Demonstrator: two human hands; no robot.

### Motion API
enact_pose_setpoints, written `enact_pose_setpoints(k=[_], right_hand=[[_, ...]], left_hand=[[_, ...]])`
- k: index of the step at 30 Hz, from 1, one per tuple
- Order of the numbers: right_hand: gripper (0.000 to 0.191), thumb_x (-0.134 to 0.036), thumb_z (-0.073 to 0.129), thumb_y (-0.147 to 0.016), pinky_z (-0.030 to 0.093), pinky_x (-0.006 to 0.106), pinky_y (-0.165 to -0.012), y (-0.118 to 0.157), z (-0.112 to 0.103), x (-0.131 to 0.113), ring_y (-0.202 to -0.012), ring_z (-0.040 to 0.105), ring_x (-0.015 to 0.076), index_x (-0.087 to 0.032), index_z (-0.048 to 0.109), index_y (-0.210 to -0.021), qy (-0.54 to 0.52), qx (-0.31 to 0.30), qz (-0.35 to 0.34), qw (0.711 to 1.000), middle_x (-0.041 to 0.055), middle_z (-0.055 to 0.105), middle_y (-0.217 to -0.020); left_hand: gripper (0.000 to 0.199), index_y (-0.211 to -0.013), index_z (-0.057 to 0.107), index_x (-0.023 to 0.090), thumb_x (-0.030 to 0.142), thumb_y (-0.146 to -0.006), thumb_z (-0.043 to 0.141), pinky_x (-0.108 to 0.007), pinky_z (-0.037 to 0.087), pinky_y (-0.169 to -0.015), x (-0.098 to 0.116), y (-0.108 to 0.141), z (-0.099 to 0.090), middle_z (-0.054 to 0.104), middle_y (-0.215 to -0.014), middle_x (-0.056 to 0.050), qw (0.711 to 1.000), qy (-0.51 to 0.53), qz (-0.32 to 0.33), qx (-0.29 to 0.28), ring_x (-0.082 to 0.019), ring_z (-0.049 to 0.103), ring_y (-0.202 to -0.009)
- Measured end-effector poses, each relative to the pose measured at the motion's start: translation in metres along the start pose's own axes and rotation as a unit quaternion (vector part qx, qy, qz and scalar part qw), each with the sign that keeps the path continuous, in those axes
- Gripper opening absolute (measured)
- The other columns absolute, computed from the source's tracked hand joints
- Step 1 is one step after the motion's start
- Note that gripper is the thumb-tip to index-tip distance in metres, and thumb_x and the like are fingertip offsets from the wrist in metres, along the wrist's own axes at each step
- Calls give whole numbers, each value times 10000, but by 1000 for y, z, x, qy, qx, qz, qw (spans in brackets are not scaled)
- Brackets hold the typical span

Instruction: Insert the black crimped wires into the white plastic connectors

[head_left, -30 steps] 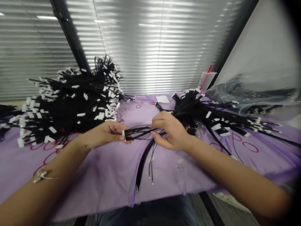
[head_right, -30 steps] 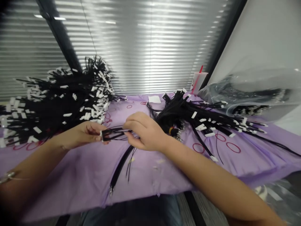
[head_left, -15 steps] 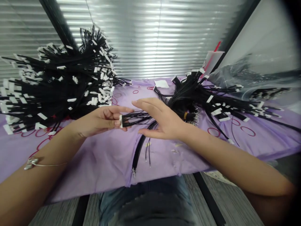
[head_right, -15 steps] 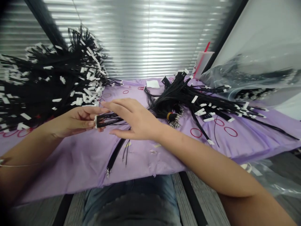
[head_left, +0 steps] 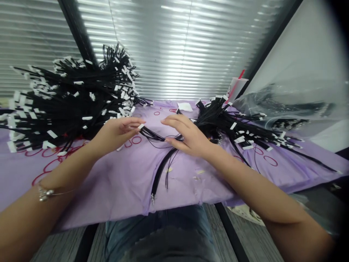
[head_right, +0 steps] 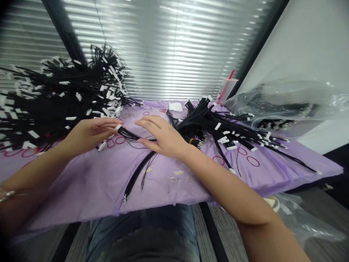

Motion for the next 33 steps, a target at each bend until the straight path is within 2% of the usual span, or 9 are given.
enact_pose_setpoints(k=[6,11,15,18,20,23,26,29,33], right_hand=[[594,-403,559,-866,449,405,-1014,6,30,18,-1145,543,224,-72,465,-1350,-33,-181,56,981,153,589,-1242],[351,-234,400,-941,468,290,-866,5,40,30,-928,567,145,-136,625,-1191,-29,-136,77,987,102,635,-989],[367,-272,374,-952,428,269,-763,4,29,37,-851,514,142,-197,655,-1174,46,-40,115,991,88,607,-943],[347,-262,390,-940,406,274,-763,4,24,40,-859,486,146,-204,669,-1138,71,-17,158,985,81,591,-949],[332,-296,404,-938,403,282,-778,3,24,41,-866,477,146,-192,671,-1105,67,-12,185,980,76,576,-956],[326,-306,396,-942,397,319,-836,2,27,41,-888,469,151,-197,677,-1065,79,-28,175,981,69,563,-977],[315,-286,394,-941,389,358,-881,3,33,42,-910,460,160,-193,678,-1039,94,-45,145,984,66,544,-965],[300,-268,404,-934,408,360,-866,7,35,43,-909,458,159,-185,658,-1072,93,-53,129,986,72,520,-959],[322,-330,496,-903,438,345,-859,6,25,29,-946,482,160,-196,596,-1178,49,-75,42,995,78,523,-1026]], left_hand=[[153,-894,725,221,257,-806,606,-402,433,-1009,4,0,-2,718,-1016,-80,985,-128,104,51,-263,634,-1036],[115,-912,647,210,271,-825,603,-411,465,-1009,6,3,10,654,-1174,-75,992,-16,82,98,-236,621,-1089],[229,-983,579,181,357,-839,611,-283,589,-613,5,7,23,689,-956,-74,980,174,-69,61,-187,713,-717],[207,-886,557,175,314,-798,683,-198,563,-507,7,12,30,724,-862,-74,906,352,-231,37,-164,706,-602],[280,-842,566,157,434,-879,554,-187,562,-478,9,14,33,736,-839,-122,852,406,-331,30,-153,690,-537],[361,-806,626,90,361,-951,435,-116,542,-471,9,14,32,726,-758,-137,807,427,-403,60,-119,680,-524],[212,-874,664,69,114,-911,461,-105,574,-598,7,13,30,728,-769,-117,816,439,-369,68,-122,719,-660],[161,-925,663,87,48,-832,538,-153,599,-677,4,15,30,718,-776,-80,832,427,-347,77,-156,732,-760],[206,-935,615,111,10,-756,599,-252,608,-674,-1,16,32,684,-717,-15,893,345,-279,80,-190,729,-746]])
Point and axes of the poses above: each hand's wrist, its own y-axis away from the middle knuckle, its own z-axis out of the palm, x = y × z, the point moved 2 cm from there along -y, towards the middle knuckle
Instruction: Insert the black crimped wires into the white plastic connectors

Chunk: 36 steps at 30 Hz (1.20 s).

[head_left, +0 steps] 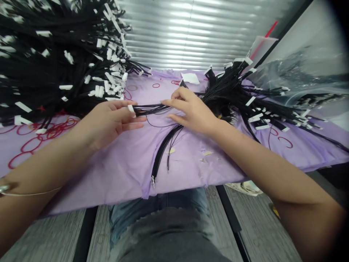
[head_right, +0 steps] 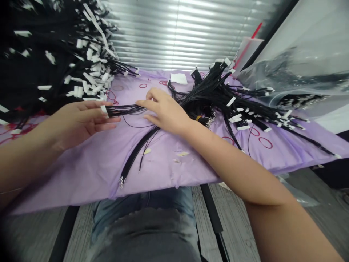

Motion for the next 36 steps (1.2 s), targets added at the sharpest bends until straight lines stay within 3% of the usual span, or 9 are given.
enact_pose_setpoints(k=[4,8,10,18,21,25,30,33,36], right_hand=[[266,-352,447,-934,452,283,-865,-1,-14,-30,-943,523,130,-165,626,-994,-110,-33,-64,991,64,570,-977],[279,-307,432,-946,449,242,-858,2,-2,-53,-911,536,112,-143,654,-904,-206,-202,-152,945,58,610,-936],[276,-301,455,-937,440,243,-871,4,6,-54,-913,533,116,-134,673,-909,-233,-245,-155,928,62,617,-932],[207,-278,573,-876,405,235,-864,7,6,-59,-894,507,121,-117,689,-934,-282,-283,-146,905,56,594,-889],[180,-261,552,-887,383,245,-901,8,1,-64,-918,486,123,-121,664,-897,-271,-299,-149,903,53,578,-920],[181,-270,506,-912,345,295,-922,10,-2,-67,-923,495,129,-133,624,-911,-250,-329,-147,899,35,607,-941],[176,-269,496,-918,321,325,-893,10,-4,-71,-941,516,137,-168,639,-901,-251,-353,-148,889,19,626,-938],[197,-248,483,-921,366,295,-912,8,-6,-70,-901,514,122,-134,633,-865,-278,-336,-150,887,40,616,-915],[211,-246,470,-929,435,212,-856,4,-11,-66,-846,549,77,-91,613,-912,-359,-274,-110,885,49,632,-913]], left_hand=[[217,-1033,582,136,87,-823,600,-204,536,-705,-2,-6,-6,698,-769,4,975,-180,130,-2,-107,689,-707],[230,-1088,590,139,137,-859,565,-208,494,-738,-3,-10,-11,681,-882,1,950,-248,189,-2,-95,677,-761],[243,-1106,592,141,164,-866,564,-222,489,-761,-4,-12,-12,671,-896,-1,944,-268,193,9,-106,679,-789],[243,-1075,629,148,156,-833,638,-216,517,-794,-7,-10,-8,694,-836,12,974,-158,160,-19,-92,677,-757],[261,-1087,643,142,149,-826,656,-235,532,-830,-7,-7,-7,713,-819,7,987,-104,119,-22,-102,688,-770],[181,-944,670,129,81,-771,688,-245,558,-870,-9,-6,-6,702,-796,25,998,5,49,-25,-115,700,-777],[166,-870,669,142,46,-736,686,-224,574,-873,-11,-2,0,693,-751,13,998,50,-20,-45,-125,704,-809],[163,-844,663,140,54,-711,701,-195,579,-836,-12,2,2,670,-720,13,997,43,-43,-46,-124,711,-787],[137,-840,664,140,86,-722,708,-183,578,-807,-14,4,3,668,-742,9,998,17,-26,-55,-122,714,-778]])
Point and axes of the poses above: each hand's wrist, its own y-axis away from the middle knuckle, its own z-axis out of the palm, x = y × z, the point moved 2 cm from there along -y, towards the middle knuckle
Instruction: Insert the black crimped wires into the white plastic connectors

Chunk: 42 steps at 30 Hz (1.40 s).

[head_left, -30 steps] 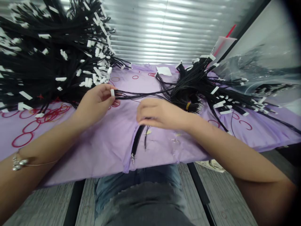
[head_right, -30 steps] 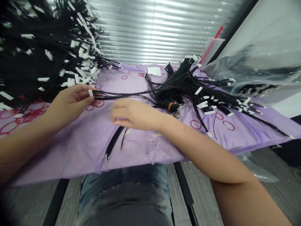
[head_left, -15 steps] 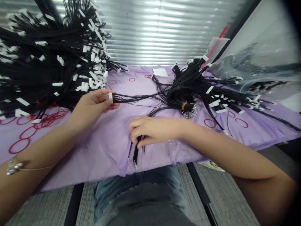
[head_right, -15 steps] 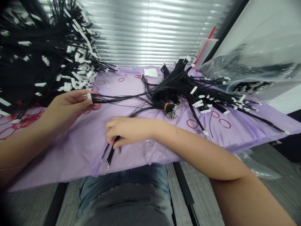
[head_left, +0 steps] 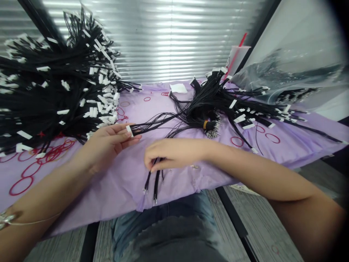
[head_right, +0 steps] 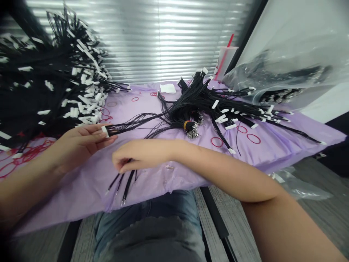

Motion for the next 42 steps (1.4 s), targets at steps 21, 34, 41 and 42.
enact_pose_setpoints(k=[21,34,41,42], right_hand=[[134,-226,617,-783,414,164,-642,-1,-9,6,-661,526,28,-95,613,-811,-192,306,89,928,-16,627,-731],[62,-142,605,-692,377,185,-583,9,-26,7,-571,487,29,-99,650,-692,-6,405,194,894,-27,601,-614],[96,-140,573,-698,369,182,-599,11,-26,4,-583,489,27,-87,653,-691,67,411,167,894,-20,607,-628],[98,-140,569,-702,366,181,-601,11,-26,4,-586,485,26,-86,651,-696,74,411,164,894,-20,605,-629]], left_hand=[[234,-960,724,179,175,-729,762,-169,554,-777,-2,4,3,739,-840,-4,998,-37,36,-44,-115,700,-803],[247,-974,713,211,154,-736,750,-172,579,-723,0,13,11,730,-794,-11,992,-16,67,-109,-108,696,-713],[227,-987,721,195,139,-767,722,-182,574,-719,2,16,14,724,-729,-25,986,-23,96,-136,-114,688,-698],[230,-994,720,192,137,-771,717,-186,575,-716,2,16,13,724,-729,-30,986,-24,98,-133,-118,689,-699]])
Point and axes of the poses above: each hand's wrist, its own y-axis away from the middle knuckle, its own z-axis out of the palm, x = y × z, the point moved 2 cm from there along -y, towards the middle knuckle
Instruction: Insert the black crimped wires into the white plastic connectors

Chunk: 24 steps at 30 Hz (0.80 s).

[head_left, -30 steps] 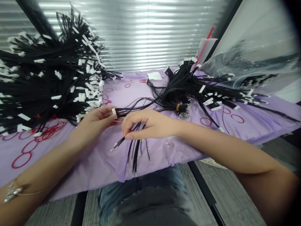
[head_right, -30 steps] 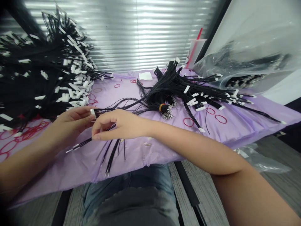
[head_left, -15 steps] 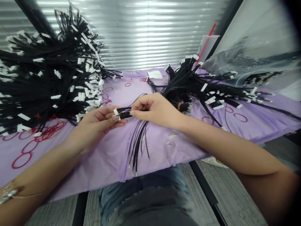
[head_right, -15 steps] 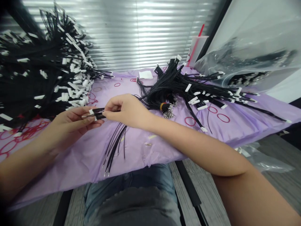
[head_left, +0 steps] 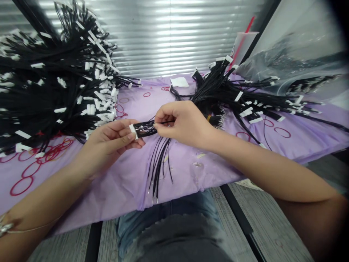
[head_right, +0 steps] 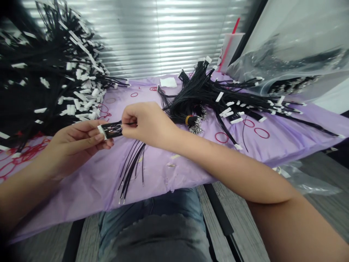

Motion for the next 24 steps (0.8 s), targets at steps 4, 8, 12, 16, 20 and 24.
enact_pose_setpoints(k=[4,8,12,16,20,24], right_hand=[[102,-126,556,-715,360,180,-617,1,0,-2,-594,466,21,-77,644,-709,27,0,-14,1000,-13,598,-650],[82,-110,561,-714,353,174,-617,1,-2,-4,-591,450,16,-78,635,-703,45,3,-33,998,-20,576,-645],[75,-120,570,-721,351,171,-614,1,-2,-4,-585,442,15,-81,631,-699,50,-4,-44,998,-24,563,-634],[80,-122,567,-726,351,175,-617,1,-2,-5,-586,444,18,-84,636,-708,53,-10,-43,998,-21,570,-635],[84,-113,563,-720,351,177,-619,1,-3,-8,-586,443,20,-87,642,-714,56,-19,-41,997,-20,572,-638],[96,-133,564,-720,352,183,-624,1,-2,-8,-598,451,28,-92,651,-719,63,-32,-36,997,-14,580,-647]], left_hand=[[238,-1005,728,194,133,-775,711,-186,577,-706,-1,-1,-1,730,-738,-42,1000,-4,1,1,-118,689,-688],[237,-1008,738,202,138,-782,708,-182,580,-710,-1,0,0,732,-742,-42,1000,-12,2,-2,-117,691,-686],[237,-1004,742,206,126,-785,700,-182,581,-709,-2,0,-1,734,-739,-42,1000,-20,4,0,-118,691,-685],[245,-1012,741,209,126,-787,696,-189,583,-715,-2,-1,-3,736,-749,-42,1000,-23,5,0,-119,692,-687],[242,-1008,743,212,143,-779,708,-191,584,-718,-2,-1,-3,738,-744,-41,1000,-28,2,5,-124,696,-696],[236,-1001,746,226,159,-777,713,-187,583,-717,-1,-1,-2,744,-758,-34,1000,-30,3,-6,-122,697,-695]])
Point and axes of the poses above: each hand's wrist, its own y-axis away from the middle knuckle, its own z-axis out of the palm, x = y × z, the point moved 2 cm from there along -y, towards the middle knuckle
